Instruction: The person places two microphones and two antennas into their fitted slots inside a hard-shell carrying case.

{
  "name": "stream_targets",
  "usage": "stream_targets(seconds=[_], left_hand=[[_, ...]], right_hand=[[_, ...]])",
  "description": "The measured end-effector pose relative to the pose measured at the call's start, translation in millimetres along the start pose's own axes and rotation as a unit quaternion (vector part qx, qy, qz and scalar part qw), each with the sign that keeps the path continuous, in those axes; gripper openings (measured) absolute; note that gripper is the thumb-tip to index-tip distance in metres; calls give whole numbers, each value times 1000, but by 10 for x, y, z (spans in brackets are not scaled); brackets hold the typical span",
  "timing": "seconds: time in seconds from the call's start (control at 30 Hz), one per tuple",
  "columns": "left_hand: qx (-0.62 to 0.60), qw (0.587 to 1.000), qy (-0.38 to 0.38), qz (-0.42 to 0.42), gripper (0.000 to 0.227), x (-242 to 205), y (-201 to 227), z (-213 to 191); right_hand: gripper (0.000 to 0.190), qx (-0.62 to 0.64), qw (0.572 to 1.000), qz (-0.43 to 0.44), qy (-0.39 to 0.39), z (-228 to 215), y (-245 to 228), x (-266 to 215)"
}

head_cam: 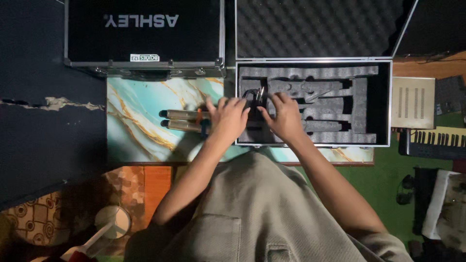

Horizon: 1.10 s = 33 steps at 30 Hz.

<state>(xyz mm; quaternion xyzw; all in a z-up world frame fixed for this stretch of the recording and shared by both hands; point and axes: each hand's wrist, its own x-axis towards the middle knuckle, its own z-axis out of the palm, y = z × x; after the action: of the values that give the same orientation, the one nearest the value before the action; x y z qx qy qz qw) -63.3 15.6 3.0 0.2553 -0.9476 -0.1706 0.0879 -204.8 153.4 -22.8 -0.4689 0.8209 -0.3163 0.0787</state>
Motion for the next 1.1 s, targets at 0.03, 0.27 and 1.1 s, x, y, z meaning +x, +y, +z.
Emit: stream_targets(seconds=[0.03, 0.27, 1.1], left_hand=[[-13, 999, 35, 19, 35, -67, 65, -191], [-171, 968, 164, 84, 52, -515, 600, -1302], [-127, 962, 242, -13, 36, -1000, 207, -1683]], right_hand=[[46, 21, 999, -18, 18, -163, -119, -29], [51, 114, 988, -70, 83, -1373, -949, -321], [40, 187, 977, -99, -2, -1255, -1378, -246]])
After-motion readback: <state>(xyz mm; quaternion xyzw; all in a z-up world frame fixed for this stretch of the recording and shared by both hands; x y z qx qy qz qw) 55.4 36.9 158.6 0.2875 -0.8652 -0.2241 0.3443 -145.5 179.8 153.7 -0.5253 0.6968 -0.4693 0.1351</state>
